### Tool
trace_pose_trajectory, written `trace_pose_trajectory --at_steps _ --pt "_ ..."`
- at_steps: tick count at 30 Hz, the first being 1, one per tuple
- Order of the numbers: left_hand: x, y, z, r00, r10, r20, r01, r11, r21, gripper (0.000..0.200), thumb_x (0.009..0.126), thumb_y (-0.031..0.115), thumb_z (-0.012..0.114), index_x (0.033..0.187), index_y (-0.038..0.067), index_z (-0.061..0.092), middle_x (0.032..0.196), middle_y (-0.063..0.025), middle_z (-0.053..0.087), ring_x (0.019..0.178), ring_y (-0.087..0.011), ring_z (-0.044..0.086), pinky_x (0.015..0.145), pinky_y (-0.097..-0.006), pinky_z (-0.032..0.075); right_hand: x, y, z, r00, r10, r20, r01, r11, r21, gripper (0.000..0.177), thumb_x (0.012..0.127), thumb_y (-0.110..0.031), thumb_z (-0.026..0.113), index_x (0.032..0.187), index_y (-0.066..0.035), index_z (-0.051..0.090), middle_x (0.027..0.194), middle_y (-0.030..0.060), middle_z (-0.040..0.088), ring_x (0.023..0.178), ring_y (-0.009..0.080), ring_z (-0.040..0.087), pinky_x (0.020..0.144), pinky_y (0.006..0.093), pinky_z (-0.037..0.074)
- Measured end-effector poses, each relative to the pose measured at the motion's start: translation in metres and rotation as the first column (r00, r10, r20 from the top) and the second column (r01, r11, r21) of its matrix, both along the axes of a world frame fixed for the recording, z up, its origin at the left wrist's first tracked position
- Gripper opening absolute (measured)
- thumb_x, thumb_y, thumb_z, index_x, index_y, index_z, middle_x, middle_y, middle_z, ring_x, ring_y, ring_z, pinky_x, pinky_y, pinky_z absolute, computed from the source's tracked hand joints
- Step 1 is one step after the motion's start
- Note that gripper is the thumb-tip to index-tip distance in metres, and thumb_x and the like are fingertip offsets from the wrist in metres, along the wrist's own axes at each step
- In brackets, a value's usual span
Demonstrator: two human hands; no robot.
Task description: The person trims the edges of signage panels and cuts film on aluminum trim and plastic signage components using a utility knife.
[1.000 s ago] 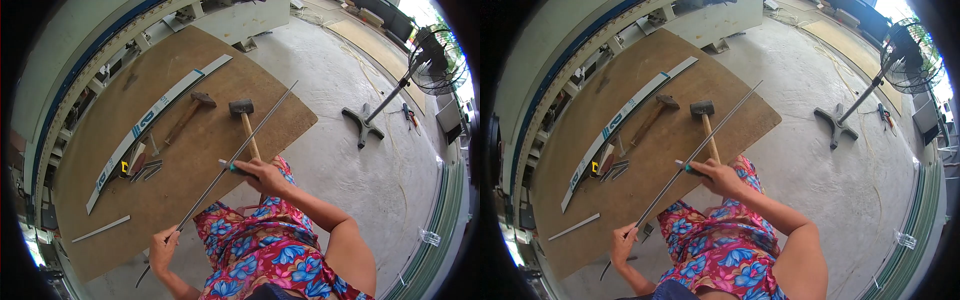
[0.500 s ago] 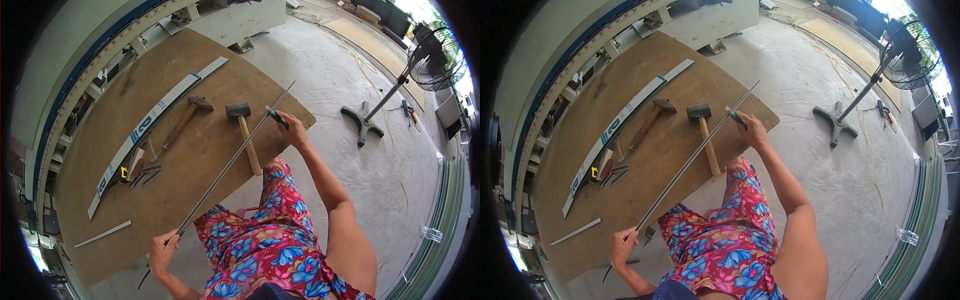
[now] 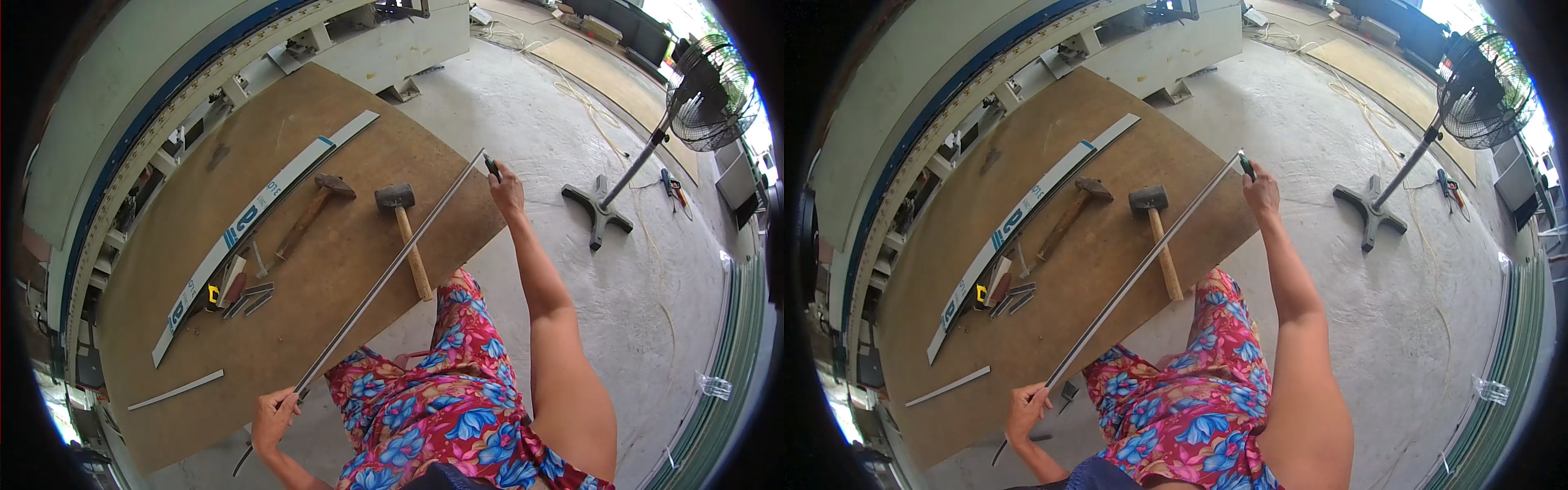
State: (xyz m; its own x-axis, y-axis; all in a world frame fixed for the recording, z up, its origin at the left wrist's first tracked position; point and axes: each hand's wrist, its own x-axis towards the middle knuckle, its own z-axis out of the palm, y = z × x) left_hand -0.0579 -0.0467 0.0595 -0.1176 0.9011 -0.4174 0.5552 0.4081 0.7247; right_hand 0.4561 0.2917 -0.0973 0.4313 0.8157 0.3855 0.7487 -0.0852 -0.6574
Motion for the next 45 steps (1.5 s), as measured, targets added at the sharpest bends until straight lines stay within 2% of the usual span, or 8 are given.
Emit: trace_pose_trajectory --at_steps 3,7,11,17,33,39,41,45 --pt "-0.011 -0.004 -0.016 0.997 -0.064 -0.039 0.064 0.998 0.022 0.028 0.091 0.023 0.056 0.089 -0.002 0.068 0.056 -0.0015 0.056 0.052 -0.0065 0.047 0.047 -0.0249 0.036 -0.044 -0.048 0.046 0.966 0.167 -0.198 -0.177 0.984 -0.034 0.035 0.083 -0.015 0.061 0.118 -0.011 0.063 0.099 0.0215 0.066 0.086 0.0321 0.065 0.076 0.0396 0.051" --pt "-0.004 0.002 -0.011 0.992 -0.101 -0.080 0.104 0.994 0.025 0.033 0.094 0.023 0.050 0.080 -0.003 0.065 0.055 -0.0030 0.056 0.051 -0.0069 0.047 0.047 -0.0255 0.036 -0.114 -0.109 0.031 0.754 0.643 -0.134 -0.562 0.737 0.376 0.039 0.079 -0.003 0.063 0.118 -0.009 0.061 0.093 0.0179 0.064 0.082 0.0318 0.063 0.071 0.0370 0.051" --pt "0.006 0.007 -0.001 0.995 -0.057 -0.082 0.056 0.998 -0.024 0.029 0.093 0.020 0.051 0.081 -0.002 0.064 0.057 -0.0021 0.055 0.053 -0.0063 0.048 0.049 -0.0247 0.036 -0.175 -0.194 0.071 0.523 0.839 -0.152 -0.846 0.532 0.028 0.051 0.078 -0.008 0.065 0.127 -0.016 0.054 0.098 0.0137 0.057 0.084 0.0347 0.061 0.070 0.0417 0.052" --pt "0.009 0.003 -0.005 0.999 -0.001 -0.038 0.002 0.999 0.039 0.019 0.090 0.016 0.060 0.088 -0.002 0.065 0.058 0.0005 0.051 0.055 -0.0049 0.047 0.051 -0.0232 0.037 -0.212 -0.227 0.073 0.348 0.924 -0.161 -0.937 0.337 -0.090 0.051 0.081 -0.018 0.066 0.131 -0.021 0.053 0.087 0.0116 0.052 0.075 0.0327 0.061 0.064 0.0426 0.051" --pt "0.010 0.001 -0.002 0.995 -0.021 -0.097 0.022 1.000 0.010 0.022 0.078 0.015 0.073 0.092 -0.001 0.067 0.065 -0.0007 0.057 0.064 -0.0055 0.049 0.057 -0.0254 0.041 -0.110 -0.091 0.008 0.780 0.576 -0.245 -0.585 0.810 0.042 0.041 0.079 -0.011 0.063 0.120 -0.013 0.062 0.106 0.0183 0.065 0.099 0.0334 0.063 0.085 0.0382 0.048" --pt "-0.007 -0.006 -0.005 0.998 0.031 -0.049 -0.028 0.997 0.070 0.021 0.078 0.013 0.073 0.093 0.000 0.067 0.069 -0.0025 0.061 0.067 -0.0064 0.052 0.061 -0.0257 0.043 -0.057 -0.051 0.007 0.963 0.176 -0.202 -0.187 0.982 -0.036 0.042 0.082 -0.009 0.062 0.124 -0.010 0.059 0.110 0.0167 0.066 0.101 0.0277 0.064 0.087 0.0349 0.048" --pt "-0.021 -0.008 -0.008 0.997 0.035 -0.072 -0.025 0.991 0.130 0.021 0.078 0.012 0.073 0.094 0.000 0.067 0.071 -0.0029 0.062 0.068 -0.0070 0.053 0.062 -0.0254 0.044 -0.056 -0.057 -0.007 0.952 0.250 -0.179 -0.212 0.955 0.207 0.042 0.084 -0.009 0.061 0.126 -0.007 0.056 0.109 0.0164 0.066 0.100 0.0269 0.064 0.088 0.0352 0.047" --pt "-0.051 0.002 -0.019 0.999 0.025 0.042 -0.035 0.968 0.250 0.023 0.078 0.012 0.073 0.096 0.000 0.067 0.077 -0.0041 0.064 0.070 -0.0079 0.054 0.064 -0.0264 0.045 -0.087 -0.092 -0.009 0.912 0.348 -0.217 -0.330 0.937 0.115 0.042 0.086 -0.012 0.060 0.128 -0.008 0.055 0.115 0.0167 0.063 0.105 0.0259 0.061 0.091 0.0353 0.045"
